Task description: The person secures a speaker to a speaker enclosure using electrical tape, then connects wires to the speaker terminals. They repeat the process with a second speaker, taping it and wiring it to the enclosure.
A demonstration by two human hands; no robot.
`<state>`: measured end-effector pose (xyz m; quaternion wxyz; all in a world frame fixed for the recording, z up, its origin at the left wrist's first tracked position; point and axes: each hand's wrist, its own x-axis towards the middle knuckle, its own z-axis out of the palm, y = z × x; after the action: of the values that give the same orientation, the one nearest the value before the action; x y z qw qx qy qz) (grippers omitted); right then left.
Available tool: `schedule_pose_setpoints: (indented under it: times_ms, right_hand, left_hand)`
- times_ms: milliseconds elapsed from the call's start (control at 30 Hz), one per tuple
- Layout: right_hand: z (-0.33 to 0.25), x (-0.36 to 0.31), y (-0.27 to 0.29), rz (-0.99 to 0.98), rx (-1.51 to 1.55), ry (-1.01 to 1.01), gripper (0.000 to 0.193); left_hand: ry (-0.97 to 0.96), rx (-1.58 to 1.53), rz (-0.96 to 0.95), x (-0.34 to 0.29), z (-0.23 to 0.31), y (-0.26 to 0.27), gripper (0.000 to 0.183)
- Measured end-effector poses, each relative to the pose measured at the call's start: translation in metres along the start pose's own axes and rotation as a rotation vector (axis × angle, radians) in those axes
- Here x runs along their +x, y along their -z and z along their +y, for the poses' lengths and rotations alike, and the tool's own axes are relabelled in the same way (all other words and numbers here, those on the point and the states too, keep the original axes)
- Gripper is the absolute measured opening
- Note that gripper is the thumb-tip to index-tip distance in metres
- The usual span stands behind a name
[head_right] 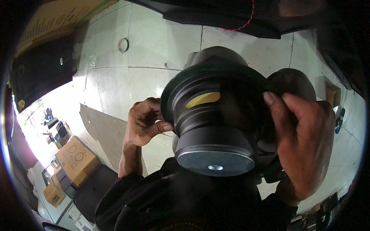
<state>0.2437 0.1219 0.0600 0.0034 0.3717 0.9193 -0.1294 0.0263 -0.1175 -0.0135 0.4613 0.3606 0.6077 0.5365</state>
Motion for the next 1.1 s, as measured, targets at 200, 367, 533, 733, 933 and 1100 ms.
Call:
schedule_pose_setpoints:
  times_ms: [200,367,533,733,933,1100]
  right_hand:
    - [0.006,-0.003,-0.002,0.008,-0.023,0.039,0.029]
    - [0.005,0.001,-0.003,-0.001,0.007,0.072,0.028]
    - [-0.007,0.007,0.0,-0.018,-0.013,-0.066,0.031]
    - [-0.005,0.011,0.005,-0.231,0.0,-0.067,0.028]
    - [0.007,0.004,0.005,-0.119,0.037,0.153,0.026]
    - [0.011,0.004,0.002,-0.04,0.07,0.23,0.025]
  left_hand:
    - [0.152,-0.208,0.09,-0.005,-0.002,-0.004,0.026]
    - [0.163,0.035,-0.003,-0.014,-0.003,-0.005,0.025]
    - [0.167,-0.033,0.108,-0.021,-0.005,-0.015,0.028]
    - [0.229,0.027,0.167,-0.025,0.004,-0.024,0.032]
    - [-0.02,0.169,0.055,0.044,0.046,0.011,0.061]
    - [-0.333,0.641,-0.296,0.144,0.079,-0.025,0.038]
